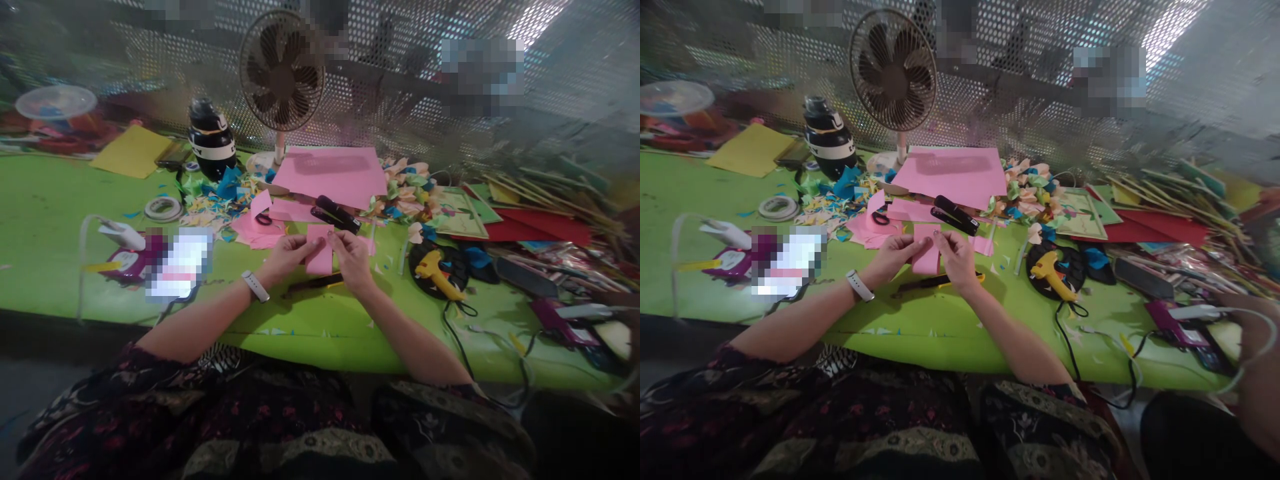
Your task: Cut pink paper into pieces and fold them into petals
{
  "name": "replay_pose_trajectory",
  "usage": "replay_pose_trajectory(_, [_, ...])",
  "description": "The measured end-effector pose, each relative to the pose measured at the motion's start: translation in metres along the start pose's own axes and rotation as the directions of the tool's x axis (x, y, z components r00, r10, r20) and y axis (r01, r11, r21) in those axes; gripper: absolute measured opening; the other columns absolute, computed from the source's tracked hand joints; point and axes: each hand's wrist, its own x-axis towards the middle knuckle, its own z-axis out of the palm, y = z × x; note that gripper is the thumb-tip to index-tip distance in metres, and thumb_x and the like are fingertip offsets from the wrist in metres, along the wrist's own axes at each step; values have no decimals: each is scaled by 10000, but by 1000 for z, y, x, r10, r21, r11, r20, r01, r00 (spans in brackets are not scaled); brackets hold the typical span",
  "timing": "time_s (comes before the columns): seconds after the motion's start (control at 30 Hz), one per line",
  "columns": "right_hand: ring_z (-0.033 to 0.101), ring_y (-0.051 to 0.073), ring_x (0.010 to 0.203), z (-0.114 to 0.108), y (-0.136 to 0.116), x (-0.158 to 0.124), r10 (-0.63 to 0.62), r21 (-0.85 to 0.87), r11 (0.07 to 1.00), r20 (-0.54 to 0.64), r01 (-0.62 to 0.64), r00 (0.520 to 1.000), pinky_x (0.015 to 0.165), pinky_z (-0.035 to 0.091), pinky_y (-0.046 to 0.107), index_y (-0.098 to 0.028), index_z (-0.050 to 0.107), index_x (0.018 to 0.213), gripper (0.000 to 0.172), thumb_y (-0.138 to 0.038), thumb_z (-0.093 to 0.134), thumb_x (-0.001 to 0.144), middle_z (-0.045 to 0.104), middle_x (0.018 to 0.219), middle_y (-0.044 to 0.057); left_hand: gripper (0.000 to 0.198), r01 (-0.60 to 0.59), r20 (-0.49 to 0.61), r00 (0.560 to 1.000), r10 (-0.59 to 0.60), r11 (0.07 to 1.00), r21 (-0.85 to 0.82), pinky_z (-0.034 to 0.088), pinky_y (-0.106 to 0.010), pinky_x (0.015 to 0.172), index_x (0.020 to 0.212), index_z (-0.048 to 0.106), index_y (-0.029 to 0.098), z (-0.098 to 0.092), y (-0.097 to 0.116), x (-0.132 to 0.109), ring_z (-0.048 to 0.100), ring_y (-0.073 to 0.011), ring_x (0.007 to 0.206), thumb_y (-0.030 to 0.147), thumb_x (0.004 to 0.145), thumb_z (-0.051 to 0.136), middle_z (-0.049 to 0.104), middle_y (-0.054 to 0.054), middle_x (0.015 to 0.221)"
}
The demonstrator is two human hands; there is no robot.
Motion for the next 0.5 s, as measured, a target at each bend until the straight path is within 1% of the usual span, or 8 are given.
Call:
replay_pose_trajectory(0.27, [466, 138, 643, 1, -1, 0, 25, 1, 1000, 8, -25, 1000, 596, 417, 293, -227, 601, 720, 521, -728, 730, 784, 547, 673, -16, 574, -31, 9, 999, 30, 999, 36, 356, -230, 546, 773, 744, 133, 0, 0, 0, 455, -78, 590, 690, 684, 850, 614, 1, 678])
replay_pose_trajectory(0.5, [456, 142, 633, 2, -3, 0, 24, -33, 999, 9, -24, 1000, 579, 415, 295, -237, 557, 715, 568, -785, 684, 790, 495, 653, -24, 617, -59, 11, 998, 59, 997, 58, 306, -228, 527, 664, 669, 136, 3, 5, -2, 385, -64, 554, 727, 652, 844, 521, 34, 605])
